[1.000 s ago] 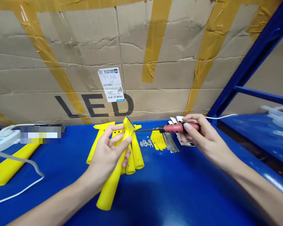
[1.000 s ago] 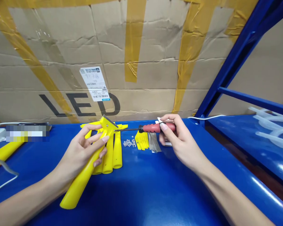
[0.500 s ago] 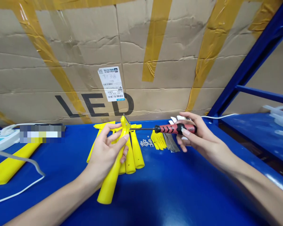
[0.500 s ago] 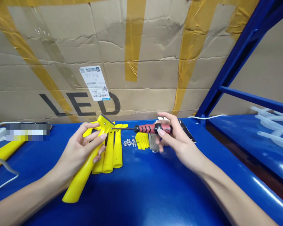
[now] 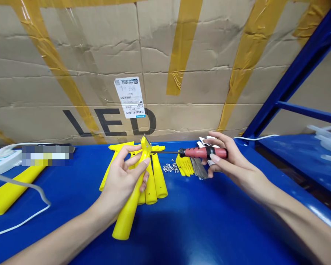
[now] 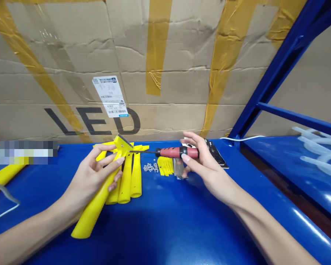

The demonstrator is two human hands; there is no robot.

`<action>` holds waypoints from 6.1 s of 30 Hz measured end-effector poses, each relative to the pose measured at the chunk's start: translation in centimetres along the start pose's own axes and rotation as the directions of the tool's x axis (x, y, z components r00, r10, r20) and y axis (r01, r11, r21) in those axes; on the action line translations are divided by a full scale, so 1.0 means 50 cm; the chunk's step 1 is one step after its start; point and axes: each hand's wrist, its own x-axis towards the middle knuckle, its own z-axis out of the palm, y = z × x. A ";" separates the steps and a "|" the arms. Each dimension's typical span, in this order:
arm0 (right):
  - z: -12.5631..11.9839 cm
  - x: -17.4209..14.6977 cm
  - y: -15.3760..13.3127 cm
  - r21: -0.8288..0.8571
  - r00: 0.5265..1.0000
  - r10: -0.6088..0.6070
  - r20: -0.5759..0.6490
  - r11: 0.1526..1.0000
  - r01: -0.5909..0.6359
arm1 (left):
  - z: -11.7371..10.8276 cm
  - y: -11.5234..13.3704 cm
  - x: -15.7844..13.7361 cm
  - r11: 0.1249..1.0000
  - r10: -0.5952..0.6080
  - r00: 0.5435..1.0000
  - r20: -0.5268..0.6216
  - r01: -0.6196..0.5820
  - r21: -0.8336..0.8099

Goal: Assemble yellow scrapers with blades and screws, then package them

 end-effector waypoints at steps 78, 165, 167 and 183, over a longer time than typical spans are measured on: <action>-0.002 0.000 -0.007 0.176 0.993 0.119 0.009 0.977 -0.119 | -0.001 0.005 0.000 0.998 0.058 0.998 0.004 -0.058 -0.017; 0.009 0.002 -0.023 0.134 0.964 0.243 -0.108 0.964 -0.229 | -0.008 0.024 0.003 1.000 0.013 0.985 0.175 -0.013 0.004; 0.004 0.003 -0.018 0.112 0.974 0.201 -0.104 0.976 -0.189 | -0.007 0.029 0.006 1.000 -0.018 0.987 0.162 0.019 -0.007; -0.022 -0.002 -0.009 -0.076 0.978 -0.078 -0.195 0.995 0.064 | -0.009 0.024 0.012 0.965 -0.243 0.949 0.198 0.257 -0.046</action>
